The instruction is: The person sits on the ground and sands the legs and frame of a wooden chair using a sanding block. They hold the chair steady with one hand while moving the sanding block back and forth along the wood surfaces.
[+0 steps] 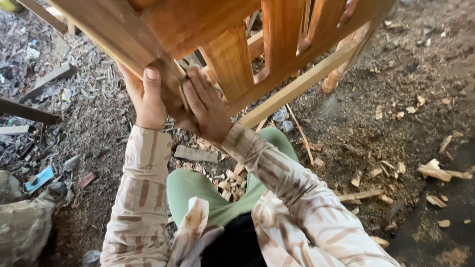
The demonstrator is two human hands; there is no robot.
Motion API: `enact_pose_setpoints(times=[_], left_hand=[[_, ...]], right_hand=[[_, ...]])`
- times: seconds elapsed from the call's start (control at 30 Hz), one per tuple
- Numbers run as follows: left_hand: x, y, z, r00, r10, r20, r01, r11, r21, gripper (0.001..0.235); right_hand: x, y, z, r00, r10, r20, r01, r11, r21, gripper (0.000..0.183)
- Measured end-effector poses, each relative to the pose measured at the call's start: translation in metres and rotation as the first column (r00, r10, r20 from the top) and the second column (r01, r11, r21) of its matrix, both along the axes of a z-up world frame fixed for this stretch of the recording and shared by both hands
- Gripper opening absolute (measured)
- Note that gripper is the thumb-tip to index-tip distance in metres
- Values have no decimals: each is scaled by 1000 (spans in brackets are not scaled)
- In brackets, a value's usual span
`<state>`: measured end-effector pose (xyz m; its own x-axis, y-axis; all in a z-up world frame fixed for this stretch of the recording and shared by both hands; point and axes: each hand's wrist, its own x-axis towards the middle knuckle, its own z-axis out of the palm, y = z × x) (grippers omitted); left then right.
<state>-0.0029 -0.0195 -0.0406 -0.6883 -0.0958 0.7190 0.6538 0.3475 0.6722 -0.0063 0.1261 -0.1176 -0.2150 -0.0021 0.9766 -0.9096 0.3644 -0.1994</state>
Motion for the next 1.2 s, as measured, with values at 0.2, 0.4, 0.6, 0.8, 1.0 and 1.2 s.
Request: enact_pose_setpoints(times=[0.2, 0.4, 0.6, 0.8, 1.0, 1.2], left_hand=[[-1, 1, -6, 999, 0, -35, -1, 1000, -15, 71], [2, -4, -20, 998, 15, -55, -17, 999, -37, 71], [17, 17, 9, 936, 83, 343, -123, 988, 96, 97], [15, 19, 7, 949, 153, 274, -181, 980, 78, 95], [11, 17, -2, 961, 186, 204, -195, 980, 26, 90], [11, 23, 10, 962, 197, 192, -205, 979, 23, 82]], right_hand=[[-6, -1, -53, 996, 91, -5, -91, 996, 1, 66], [-19, -17, 29, 960, 4, -280, -66, 975, -211, 37], [17, -4, -28, 980, 181, 85, -175, 981, -79, 60], [22, 16, 52, 958, 260, 123, -229, 948, -223, 34], [27, 19, 11, 952, 247, 182, -235, 968, -85, 40], [18, 15, 33, 966, 241, 89, -227, 963, -148, 40]])
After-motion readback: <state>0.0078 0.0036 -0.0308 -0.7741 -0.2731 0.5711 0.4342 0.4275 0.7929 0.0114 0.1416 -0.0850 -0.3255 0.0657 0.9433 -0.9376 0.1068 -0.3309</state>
